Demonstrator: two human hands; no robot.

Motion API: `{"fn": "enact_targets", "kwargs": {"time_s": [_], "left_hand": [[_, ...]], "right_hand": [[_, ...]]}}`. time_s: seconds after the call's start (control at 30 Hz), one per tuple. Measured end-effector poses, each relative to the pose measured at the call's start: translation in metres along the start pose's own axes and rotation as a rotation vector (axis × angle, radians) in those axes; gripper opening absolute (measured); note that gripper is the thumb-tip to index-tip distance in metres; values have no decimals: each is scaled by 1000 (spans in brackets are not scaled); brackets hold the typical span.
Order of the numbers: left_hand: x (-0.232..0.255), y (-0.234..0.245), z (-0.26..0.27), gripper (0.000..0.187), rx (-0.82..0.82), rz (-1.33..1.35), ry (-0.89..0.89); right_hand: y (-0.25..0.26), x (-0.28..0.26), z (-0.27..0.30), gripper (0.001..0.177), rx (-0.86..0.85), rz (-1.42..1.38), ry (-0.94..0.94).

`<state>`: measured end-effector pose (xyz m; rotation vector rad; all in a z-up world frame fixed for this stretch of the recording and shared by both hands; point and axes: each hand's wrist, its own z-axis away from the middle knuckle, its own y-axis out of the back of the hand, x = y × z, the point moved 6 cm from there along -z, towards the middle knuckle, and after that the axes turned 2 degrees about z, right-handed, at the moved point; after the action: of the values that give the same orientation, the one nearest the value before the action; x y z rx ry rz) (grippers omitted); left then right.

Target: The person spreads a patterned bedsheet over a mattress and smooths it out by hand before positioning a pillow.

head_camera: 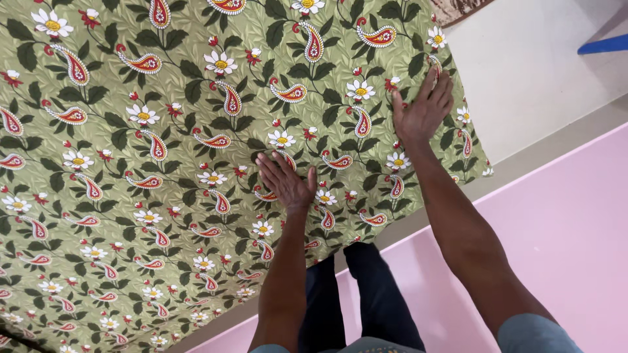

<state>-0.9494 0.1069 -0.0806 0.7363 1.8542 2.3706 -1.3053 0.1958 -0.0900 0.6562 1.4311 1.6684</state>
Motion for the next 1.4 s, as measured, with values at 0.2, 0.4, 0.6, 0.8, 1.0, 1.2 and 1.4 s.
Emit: {"fn": "enact_targets", "kwargs": {"time_s": [0.2, 0.4, 0.6, 0.8, 1.0, 1.2, 1.4], "left_hand": [[0, 1, 2, 104, -18, -12, 0], [1, -2, 0, 102, 21, -20, 7], [32, 9, -6, 100, 60, -34, 158], [182, -62, 11, 110, 20, -9, 456], [200, -68, 2, 110, 85, -63, 497], [199, -55, 2, 109, 109, -15, 459], [198, -54, 4, 108, 150, 20, 461]], "right_hand": [[-1, -3, -4, 89, 161, 8, 103], [-2, -4, -7, 90, 161, 12, 128], [10, -6, -12, 93, 163, -39, 189], [17, -2, -17, 97, 104, -33, 158], [10, -2, -16, 96, 79, 12, 196], [12, -1, -20, 97, 86, 13, 188], [10, 0, -16, 99, 43, 32, 236]]}}
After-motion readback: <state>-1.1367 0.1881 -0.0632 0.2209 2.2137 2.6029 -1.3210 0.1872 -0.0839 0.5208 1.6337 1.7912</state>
